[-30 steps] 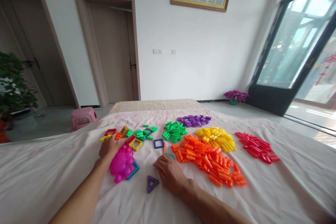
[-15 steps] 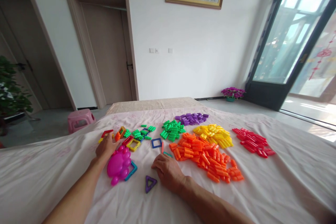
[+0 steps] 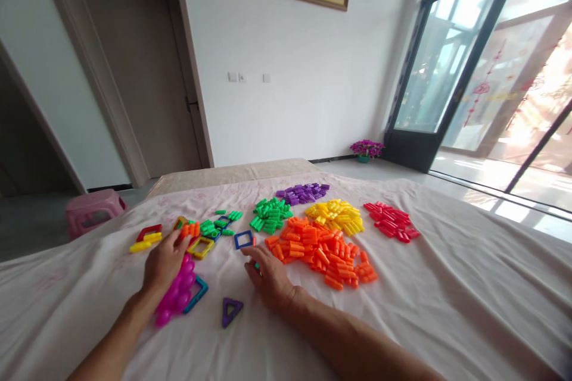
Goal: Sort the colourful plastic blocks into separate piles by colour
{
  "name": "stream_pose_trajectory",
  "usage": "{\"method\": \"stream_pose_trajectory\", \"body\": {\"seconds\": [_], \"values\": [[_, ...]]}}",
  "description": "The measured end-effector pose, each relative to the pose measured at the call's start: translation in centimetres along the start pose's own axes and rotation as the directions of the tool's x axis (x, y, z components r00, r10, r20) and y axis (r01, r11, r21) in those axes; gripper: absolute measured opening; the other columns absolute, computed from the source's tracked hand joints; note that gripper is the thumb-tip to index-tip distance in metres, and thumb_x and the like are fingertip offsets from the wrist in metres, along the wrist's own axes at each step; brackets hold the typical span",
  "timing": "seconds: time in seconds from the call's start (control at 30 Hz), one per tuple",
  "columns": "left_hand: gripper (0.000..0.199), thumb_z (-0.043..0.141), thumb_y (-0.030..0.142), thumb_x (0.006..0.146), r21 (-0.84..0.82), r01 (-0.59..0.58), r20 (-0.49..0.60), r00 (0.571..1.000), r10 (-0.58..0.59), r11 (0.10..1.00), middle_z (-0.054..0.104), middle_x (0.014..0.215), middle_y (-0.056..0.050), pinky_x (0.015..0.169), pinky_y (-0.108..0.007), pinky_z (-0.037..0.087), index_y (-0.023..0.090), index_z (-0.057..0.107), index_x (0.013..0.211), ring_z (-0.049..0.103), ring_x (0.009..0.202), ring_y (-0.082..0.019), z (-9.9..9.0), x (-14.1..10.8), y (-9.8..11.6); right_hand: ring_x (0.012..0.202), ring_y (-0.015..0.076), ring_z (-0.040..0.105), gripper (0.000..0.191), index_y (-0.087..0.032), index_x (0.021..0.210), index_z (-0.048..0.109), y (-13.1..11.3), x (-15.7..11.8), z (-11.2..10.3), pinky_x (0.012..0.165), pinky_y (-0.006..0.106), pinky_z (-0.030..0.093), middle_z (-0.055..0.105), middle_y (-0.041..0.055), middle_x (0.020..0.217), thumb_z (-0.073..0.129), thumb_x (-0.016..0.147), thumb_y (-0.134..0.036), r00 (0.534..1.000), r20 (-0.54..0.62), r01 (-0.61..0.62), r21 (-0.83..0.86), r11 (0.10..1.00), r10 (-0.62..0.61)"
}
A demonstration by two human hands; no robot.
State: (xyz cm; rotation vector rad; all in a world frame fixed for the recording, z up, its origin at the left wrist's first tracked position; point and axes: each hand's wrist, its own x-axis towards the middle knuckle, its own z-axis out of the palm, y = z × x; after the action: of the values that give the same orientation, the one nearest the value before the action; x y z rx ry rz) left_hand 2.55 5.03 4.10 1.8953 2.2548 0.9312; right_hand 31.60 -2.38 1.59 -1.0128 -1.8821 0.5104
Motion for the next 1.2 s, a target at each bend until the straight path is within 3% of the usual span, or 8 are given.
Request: {"method": "stream_pose_trajectory", "body": {"seconds": [0.17, 0.37, 0.47, 0.6, 0.73, 0.83, 0.97, 1.2], "values": [[0.051, 0.060, 0.050, 0.091, -0.551, -0.206, 0.118, 0.940, 0.320, 0.809, 0.081, 0.109, -0.008, 0.091, -0.033, 0.056, 0.021, 0.063, 0.133, 0.076, 0.101, -0.024, 1.5, -5.9, 6.4, 0.089, 0.0188, 0.065, 0.048, -0.024, 0.143, 0.058, 0.5, 0.7, 0.2, 0.076, 0.032, 0.057, 0.070, 0.0095, 0.118, 0.059, 0.098, -0.040, 0.974, -0.150, -0.117, 0.315, 0.942, 0.171], [0.057, 0.059, 0.049, 0.094, -0.663, -0.149, 0.229, 0.893, 0.388, 0.734, 0.081, 0.097, -0.006, 0.086, -0.033, 0.058, 0.023, 0.054, 0.144, 0.077, 0.092, -0.022, 2.3, -10.0, 9.5, 0.077, 0.0181, 0.067, 0.028, -0.019, 0.097, 0.076, 0.1, 1.9, -1.9, 0.072, 0.029, 0.054, 0.074, 0.0032, 0.084, 0.058, 0.098, -0.041, 0.982, -0.046, -0.160, 0.303, 0.939, 0.182], [0.049, 0.051, 0.052, 0.096, -0.623, -0.153, 0.162, 0.934, 0.317, 0.767, 0.080, 0.098, -0.006, 0.088, -0.033, 0.057, 0.025, 0.061, 0.135, 0.076, 0.097, -0.023, 2.1, -9.1, 8.1, 0.078, 0.0191, 0.067, 0.027, -0.020, 0.093, 0.076, 0.3, 2.8, -4.5, 0.075, 0.030, 0.053, 0.075, 0.0044, 0.086, 0.054, 0.099, -0.035, 0.988, -0.075, -0.126, 0.079, 0.989, 0.132], [0.044, 0.040, 0.053, 0.097, -0.517, -0.054, -0.045, 0.998, 0.036, 0.854, 0.077, 0.086, -0.008, 0.086, -0.035, 0.056, 0.022, 0.071, 0.104, 0.074, 0.087, -0.024, 0.5, -6.3, 3.9, 0.091, 0.0213, 0.067, 0.030, -0.021, 0.096, 0.075, 0.4, 4.2, -9.3, 0.085, 0.032, 0.050, 0.076, 0.0071, 0.097, 0.047, 0.102, -0.031, 0.994, -0.095, -0.077, -0.295, 0.953, 0.051], [0.049, 0.033, 0.049, 0.098, -0.368, 0.162, -0.219, 0.942, -0.255, 0.916, 0.078, 0.090, -0.007, 0.092, -0.035, 0.054, 0.020, 0.072, 0.106, 0.073, 0.089, -0.024, -1.2, -3.7, -1.4, 0.080, 0.0196, 0.065, 0.029, -0.019, 0.086, 0.073, 0.1, 5.1, -14.1, 0.072, 0.028, 0.042, 0.073, 0.0069, 0.087, 0.048, 0.100, -0.025, 0.977, -0.067, -0.203, -0.561, 0.802, 0.201], [0.053, 0.031, 0.046, 0.098, -0.303, 0.278, -0.261, 0.896, -0.360, 0.912, 0.079, 0.107, -0.012, 0.094, -0.039, 0.055, 0.017, 0.071, 0.118, 0.073, 0.099, -0.028, -1.7, -2.5, -4.7, 0.085, 0.0206, 0.066, 0.024, -0.019, 0.085, 0.075, 0.2, 5.3, -15.8, 0.070, 0.028, 0.038, 0.074, 0.0087, 0.092, 0.053, 0.095, -0.021, 0.955, -0.080, -0.268, -0.649, 0.712, 0.286], [0.051, 0.043, 0.037, 0.094, -0.176, 0.309, -0.243, 0.906, -0.345, 0.935, 0.072, 0.131, -0.019, 0.100, -0.043, 0.052, 0.013, 0.066, 0.133, 0.068, 0.118, -0.033, -1.3, -0.7, -7.2, 0.090, 0.0209, 0.067, 0.023, -0.021, 0.096, 0.077, -0.1, 5.1, -14.0, 0.074, 0.028, 0.042, 0.075, 0.0077, 0.099, 0.054, 0.096, -0.022, 0.973, -0.096, -0.226, -0.565, 0.793, 0.209], [0.053, 0.057, 0.027, 0.087, 0.054, 0.169, -0.097, 0.982, -0.164, 0.984, 0.067, 0.139, -0.016, 0.108, -0.041, 0.046, 0.020, 0.064, 0.139, 0.058, 0.132, -0.033, -0.8, 4.3, -8.9, 0.087, 0.0182, 0.067, 0.025, -0.022, 0.092, 0.075, -1.9, 2.5, -5.6, 0.078, 0.028, 0.049, 0.073, 0.0059, 0.093, 0.051, 0.099, -0.020, 0.969, 0.245, 0.081, -0.212, 0.974, -0.027]]}}
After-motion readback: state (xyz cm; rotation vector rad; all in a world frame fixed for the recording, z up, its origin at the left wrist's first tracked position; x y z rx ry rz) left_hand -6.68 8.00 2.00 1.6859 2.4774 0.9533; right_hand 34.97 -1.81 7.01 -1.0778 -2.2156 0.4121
